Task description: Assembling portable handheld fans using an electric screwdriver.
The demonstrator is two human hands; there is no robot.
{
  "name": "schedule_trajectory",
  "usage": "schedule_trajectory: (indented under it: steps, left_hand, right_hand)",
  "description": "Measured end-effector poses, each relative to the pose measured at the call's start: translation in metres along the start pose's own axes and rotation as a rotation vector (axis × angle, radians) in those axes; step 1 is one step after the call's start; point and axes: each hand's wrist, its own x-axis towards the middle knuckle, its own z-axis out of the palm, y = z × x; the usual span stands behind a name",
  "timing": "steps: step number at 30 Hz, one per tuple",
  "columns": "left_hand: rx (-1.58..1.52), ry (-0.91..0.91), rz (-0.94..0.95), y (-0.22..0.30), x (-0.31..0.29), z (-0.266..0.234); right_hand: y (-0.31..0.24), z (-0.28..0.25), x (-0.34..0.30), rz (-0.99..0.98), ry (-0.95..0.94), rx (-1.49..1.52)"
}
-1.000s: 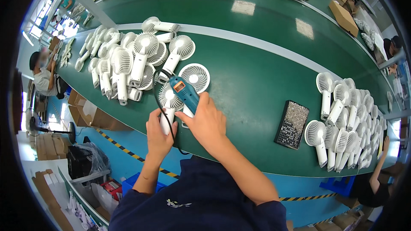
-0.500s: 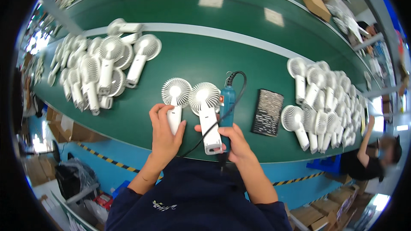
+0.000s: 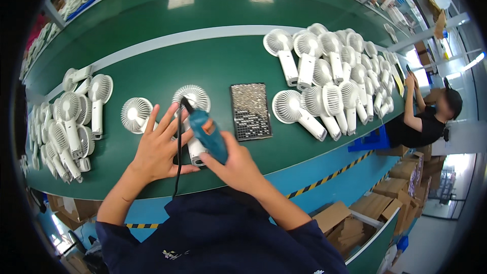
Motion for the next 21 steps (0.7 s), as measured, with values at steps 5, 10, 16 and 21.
schedule_trajectory:
  steps: [5, 10, 16, 21]
  left_hand:
    - [0.057, -0.054, 0.027, -0.009, 0.011, 0.02]
    - [0.069, 0.051, -0.04, 0.007, 0.023, 0.03]
    - [-0.026, 0.081, -0.148, 0.032, 0.039, 0.036]
    - [0.024, 0.171, -0.228, 0.029, 0.044, 0.047]
  right_hand:
    - [0.0, 0.015, -0.003, -0.143, 0.187, -0.016]
    - [0.006, -0.056, -0.007, -0.401, 0.179, 0.392]
    - [-0.043, -0.11, 0.037, -1.181, 0.384, 0.712]
    - [-0.012, -0.093, 0.062, -0.845, 0.123, 0.853]
